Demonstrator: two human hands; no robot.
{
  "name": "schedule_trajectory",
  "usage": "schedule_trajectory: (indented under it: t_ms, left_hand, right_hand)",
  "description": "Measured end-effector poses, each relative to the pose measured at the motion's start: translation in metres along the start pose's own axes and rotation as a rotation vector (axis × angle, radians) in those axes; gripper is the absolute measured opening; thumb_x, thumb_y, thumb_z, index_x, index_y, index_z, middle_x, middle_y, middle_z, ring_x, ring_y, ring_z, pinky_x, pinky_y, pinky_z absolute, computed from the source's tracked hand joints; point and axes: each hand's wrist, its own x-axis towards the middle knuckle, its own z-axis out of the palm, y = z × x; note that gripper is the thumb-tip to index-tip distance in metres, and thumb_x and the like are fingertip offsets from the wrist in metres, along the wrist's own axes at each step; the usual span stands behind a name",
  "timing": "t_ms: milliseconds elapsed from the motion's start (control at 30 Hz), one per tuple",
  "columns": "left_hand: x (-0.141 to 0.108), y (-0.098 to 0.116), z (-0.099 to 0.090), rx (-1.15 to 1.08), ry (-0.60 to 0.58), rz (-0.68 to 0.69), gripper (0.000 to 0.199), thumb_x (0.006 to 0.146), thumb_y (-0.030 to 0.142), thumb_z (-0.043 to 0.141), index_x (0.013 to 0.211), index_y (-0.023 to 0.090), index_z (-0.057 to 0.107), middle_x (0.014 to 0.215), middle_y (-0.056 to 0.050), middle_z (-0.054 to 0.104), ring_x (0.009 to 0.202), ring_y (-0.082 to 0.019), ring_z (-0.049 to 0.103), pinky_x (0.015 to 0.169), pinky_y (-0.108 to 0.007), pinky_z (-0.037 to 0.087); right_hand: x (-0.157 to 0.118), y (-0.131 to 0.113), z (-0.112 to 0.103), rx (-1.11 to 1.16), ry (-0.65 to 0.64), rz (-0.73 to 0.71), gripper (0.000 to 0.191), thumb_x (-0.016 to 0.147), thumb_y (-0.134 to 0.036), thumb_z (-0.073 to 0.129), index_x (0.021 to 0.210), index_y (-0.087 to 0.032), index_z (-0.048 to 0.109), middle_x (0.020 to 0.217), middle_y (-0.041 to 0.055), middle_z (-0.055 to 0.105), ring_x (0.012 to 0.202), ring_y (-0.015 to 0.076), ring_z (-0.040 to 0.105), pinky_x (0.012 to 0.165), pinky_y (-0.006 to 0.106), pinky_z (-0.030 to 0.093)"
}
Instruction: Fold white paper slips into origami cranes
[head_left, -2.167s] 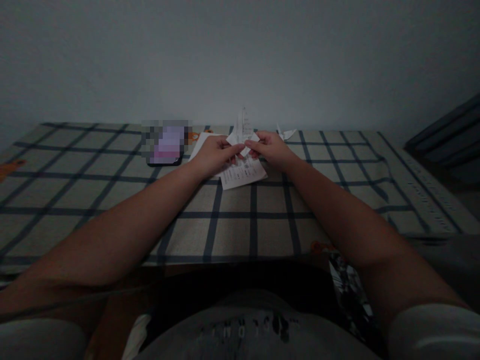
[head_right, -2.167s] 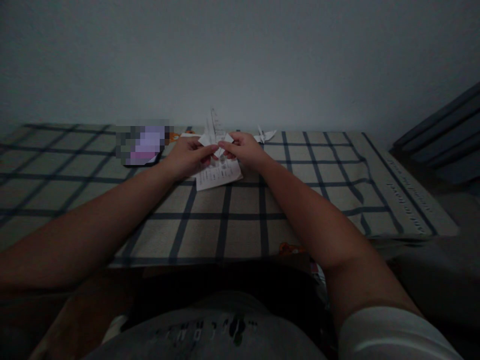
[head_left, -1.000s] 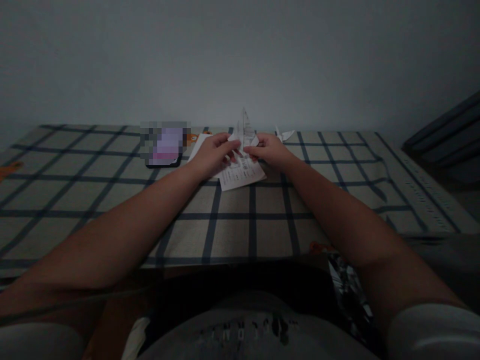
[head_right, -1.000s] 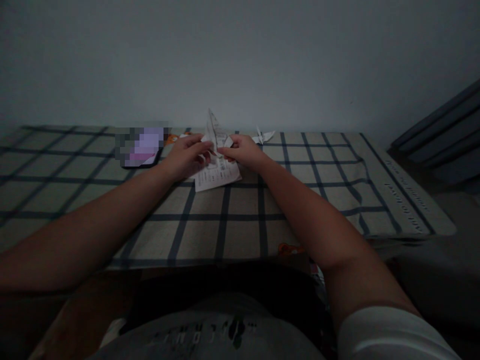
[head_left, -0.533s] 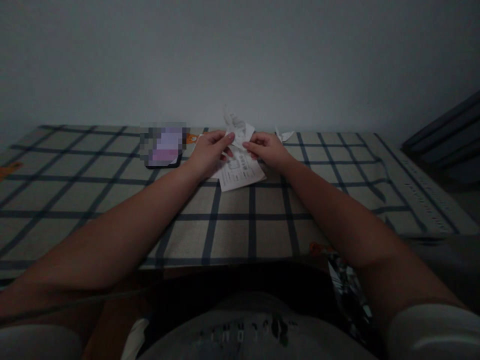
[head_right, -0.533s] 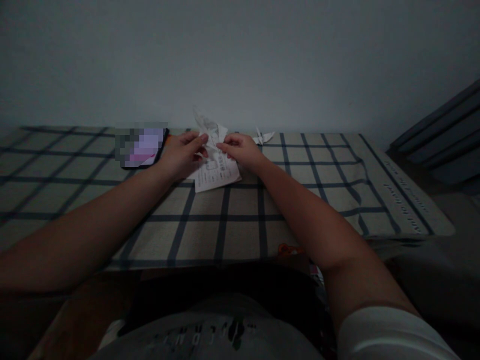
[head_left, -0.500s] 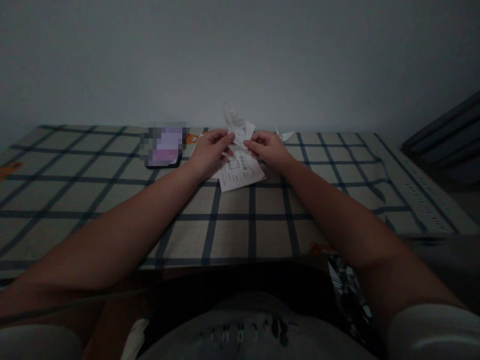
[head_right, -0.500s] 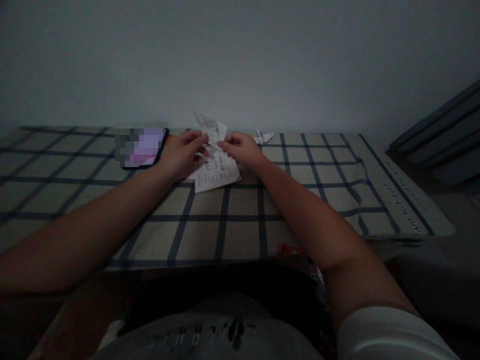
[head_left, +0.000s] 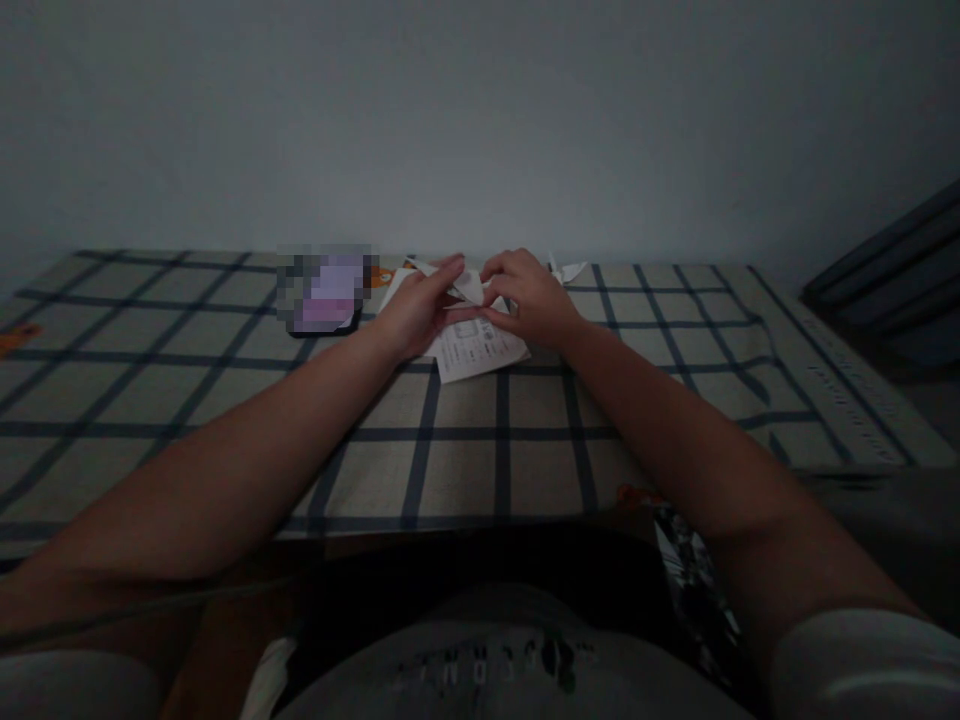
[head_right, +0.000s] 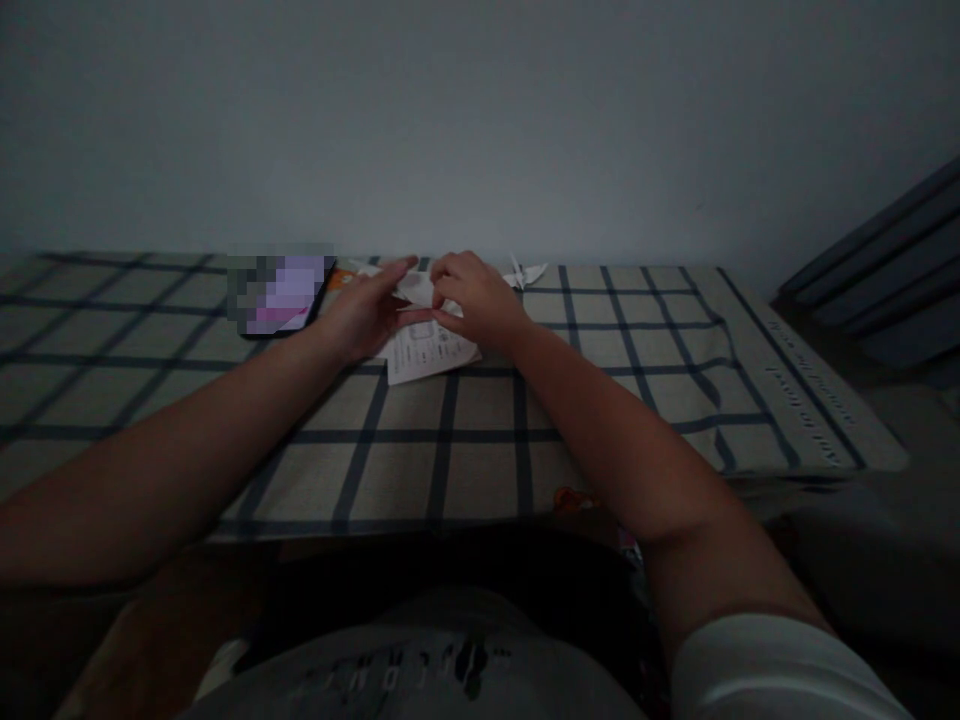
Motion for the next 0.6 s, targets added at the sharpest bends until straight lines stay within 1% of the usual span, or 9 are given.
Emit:
schedule_trajectory:
  t_ms: [33, 100, 200, 267, 367, 433, 500, 567, 600]
  left_hand:
    - [-0.0002, 0.0008, -0.0003, -0.032, 0.012, -0.010, 0.033, 0.086, 0.033, 0.076, 0.114, 0.020, 0.066, 0.097, -0.005, 0.074, 0.086, -0.019, 0.075, 0.073, -0.030, 0.064]
    - [-0.0004, 0.0029, -0.0007, -0.094, 0.010, -0.063, 0.040, 0.082, 0.019, 0.069, 0.121, 0.020, 0.064, 0.101, -0.005, 0.074, 0.085, -0.018, 0.074, 0.073, -0.031, 0.064]
    - [0.0000, 0.0048, -0.0007, -0.155, -0.036, -0.131, 0.049, 0.074, 0.011, 0.060, 0.122, 0.019, 0.063, 0.106, -0.006, 0.073, 0.084, -0.018, 0.074, 0.074, -0.032, 0.064]
    - [0.0012, 0.0044, -0.0012, -0.161, -0.057, -0.136, 0.050, 0.070, 0.010, 0.059, 0.119, 0.019, 0.064, 0.107, -0.006, 0.073, 0.084, -0.018, 0.074, 0.073, -0.031, 0.064]
    - [0.0033, 0.0026, -0.0030, -0.136, -0.042, -0.139, 0.045, 0.071, 0.011, 0.061, 0.115, 0.020, 0.064, 0.104, -0.006, 0.073, 0.083, -0.019, 0.074, 0.071, -0.033, 0.066]
    - [0.0043, 0.0024, -0.0043, -0.128, -0.027, -0.145, 0.037, 0.075, 0.012, 0.063, 0.111, 0.019, 0.065, 0.099, -0.006, 0.073, 0.083, -0.020, 0.075, 0.073, -0.035, 0.067]
    - [0.0046, 0.0038, -0.0053, -0.143, -0.033, -0.164, 0.024, 0.081, 0.016, 0.065, 0.105, 0.018, 0.066, 0.094, -0.007, 0.074, 0.084, -0.020, 0.075, 0.078, -0.036, 0.068]
    - [0.0049, 0.0059, -0.0065, -0.181, -0.057, -0.196, 0.014, 0.087, 0.021, 0.065, 0.100, 0.017, 0.067, 0.091, -0.008, 0.076, 0.086, -0.020, 0.076, 0.083, -0.034, 0.067]
    - [0.0053, 0.0067, -0.0072, -0.200, -0.071, -0.210, 0.013, 0.089, 0.024, 0.064, 0.100, 0.017, 0.067, 0.091, -0.009, 0.077, 0.087, -0.020, 0.077, 0.085, -0.032, 0.067]
  right_hand:
    - [0.0000, -0.0013, -0.0001, 0.009, -0.014, -0.017, 0.009, 0.095, -0.027, 0.067, 0.091, -0.019, 0.069, 0.120, 0.0114, 0.064, 0.115, 0.0277, 0.054, 0.105, 0.048, 0.040]
    - [0.0000, -0.0031, -0.0005, 0.026, -0.039, -0.032, 0.013, 0.096, -0.032, 0.068, 0.095, -0.019, 0.070, 0.124, 0.0122, 0.063, 0.120, 0.0286, 0.052, 0.107, 0.049, 0.039]
    - [-0.0002, -0.0041, 0.0000, 0.040, -0.058, -0.039, 0.019, 0.096, -0.037, 0.069, 0.105, -0.021, 0.072, 0.130, 0.0132, 0.062, 0.124, 0.0298, 0.051, 0.109, 0.051, 0.038]
    - [-0.0006, -0.0035, 0.0014, 0.043, -0.056, -0.052, 0.021, 0.095, -0.037, 0.071, 0.109, -0.021, 0.073, 0.133, 0.0136, 0.062, 0.127, 0.0303, 0.050, 0.111, 0.052, 0.037]
    - [-0.0011, -0.0014, 0.0041, 0.044, -0.043, -0.075, 0.018, 0.093, -0.032, 0.071, 0.108, -0.022, 0.074, 0.135, 0.0128, 0.063, 0.128, 0.0301, 0.050, 0.112, 0.054, 0.036]
    - [-0.0010, -0.0005, 0.0049, 0.044, -0.037, -0.086, 0.014, 0.094, -0.027, 0.067, 0.104, -0.022, 0.075, 0.128, 0.0121, 0.066, 0.125, 0.0292, 0.052, 0.109, 0.053, 0.039]
    - [-0.0005, -0.0008, 0.0043, 0.029, -0.034, -0.081, 0.014, 0.096, -0.025, 0.063, 0.101, -0.020, 0.076, 0.117, 0.0115, 0.070, 0.119, 0.0282, 0.056, 0.106, 0.050, 0.043]
    - [0.0000, -0.0019, 0.0025, -0.016, -0.021, -0.043, 0.018, 0.098, -0.025, 0.060, 0.099, -0.019, 0.076, 0.108, 0.0107, 0.072, 0.113, 0.0278, 0.059, 0.102, 0.049, 0.045]
    - [0.0003, -0.0026, 0.0013, -0.049, -0.009, -0.016, 0.019, 0.099, -0.026, 0.059, 0.098, -0.018, 0.076, 0.104, 0.0105, 0.072, 0.111, 0.0279, 0.060, 0.101, 0.048, 0.046]
